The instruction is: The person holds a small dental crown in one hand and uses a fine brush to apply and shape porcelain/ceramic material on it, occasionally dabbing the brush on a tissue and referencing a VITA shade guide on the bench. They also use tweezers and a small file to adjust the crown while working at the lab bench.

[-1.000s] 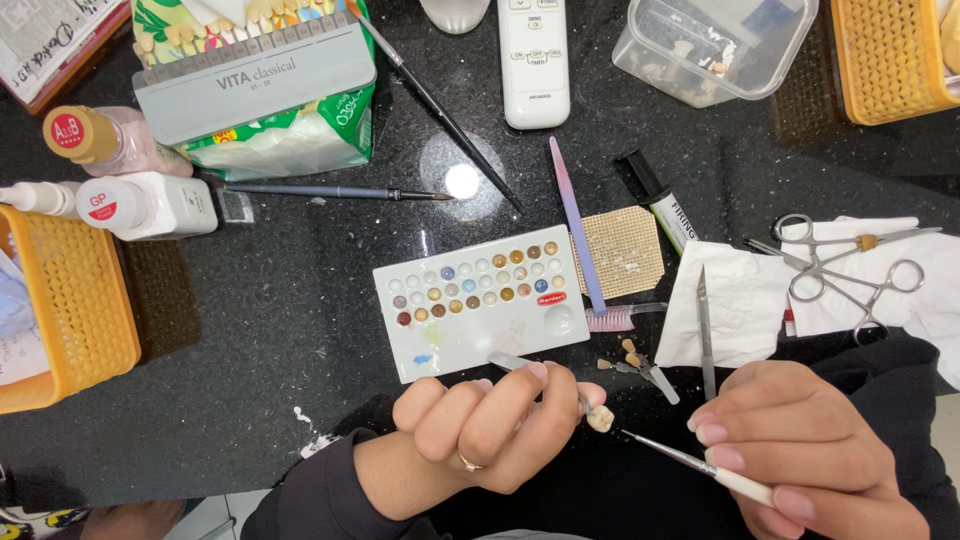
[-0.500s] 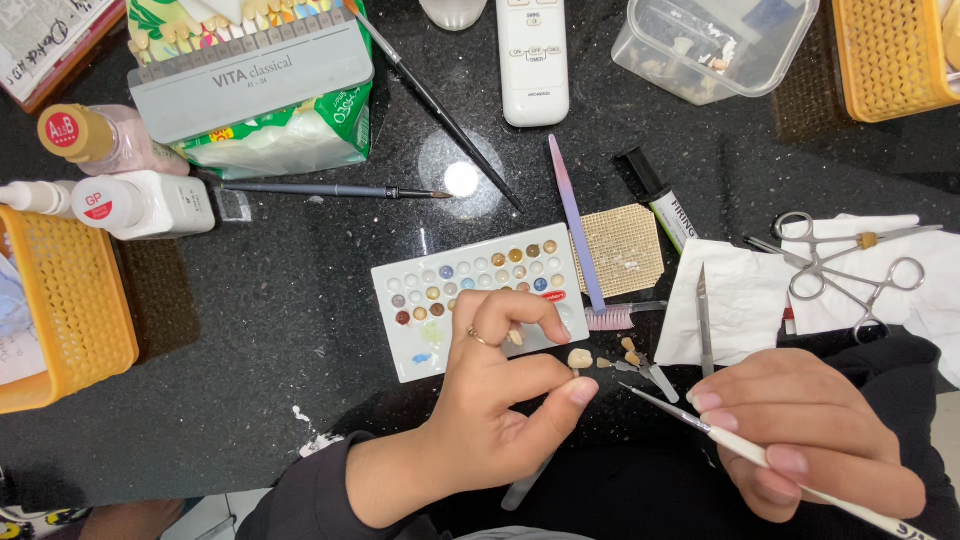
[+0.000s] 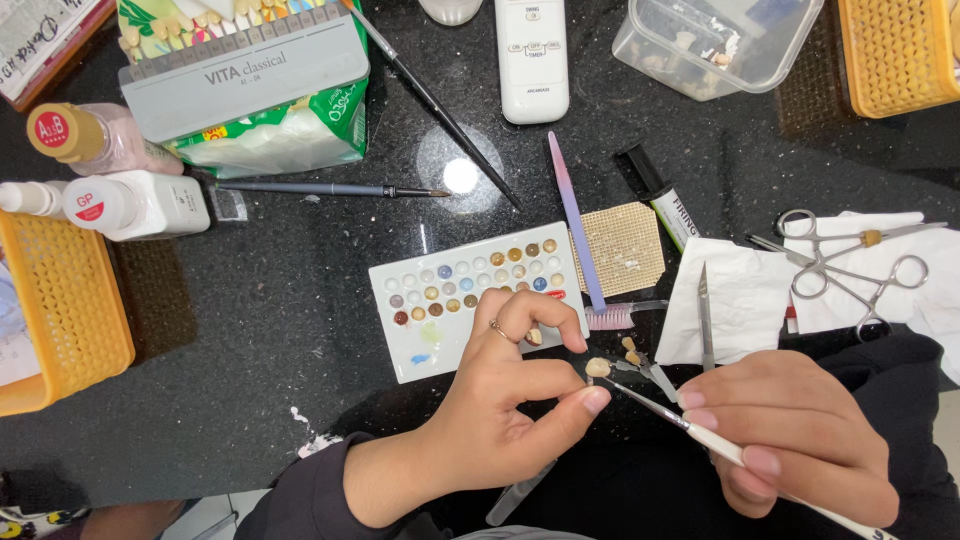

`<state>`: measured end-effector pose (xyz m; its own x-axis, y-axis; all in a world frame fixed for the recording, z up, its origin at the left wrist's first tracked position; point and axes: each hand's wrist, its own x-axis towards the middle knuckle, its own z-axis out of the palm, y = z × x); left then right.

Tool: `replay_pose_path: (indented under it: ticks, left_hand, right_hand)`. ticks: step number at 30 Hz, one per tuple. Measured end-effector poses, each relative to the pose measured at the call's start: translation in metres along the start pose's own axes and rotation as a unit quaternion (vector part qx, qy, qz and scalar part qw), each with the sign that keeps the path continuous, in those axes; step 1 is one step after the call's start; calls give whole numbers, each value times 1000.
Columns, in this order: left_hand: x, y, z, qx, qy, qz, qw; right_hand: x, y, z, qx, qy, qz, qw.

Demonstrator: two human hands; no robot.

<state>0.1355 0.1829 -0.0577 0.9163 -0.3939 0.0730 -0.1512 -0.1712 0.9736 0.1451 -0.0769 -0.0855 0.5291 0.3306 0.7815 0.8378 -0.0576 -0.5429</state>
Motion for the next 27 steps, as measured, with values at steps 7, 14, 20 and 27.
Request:
replay_pose_path:
  ticks: [7,14,20,27]
  left_hand:
    - [-1,-2,1,7,0,0,1000]
    - [-1,-1,1,12,2,2,1000]
    - [-1,-3,1,19,5,8,1000]
    - [-2,-2,1,20,3,4,1000]
  right_hand:
    - [3,-3,1,-15,-5,18,1000]
    - [1,0,1,-6,-1,4,1000]
    - [-3,2,1,-18,8,7,1000]
    - [-1,-1,2,-13,-15,8,1000]
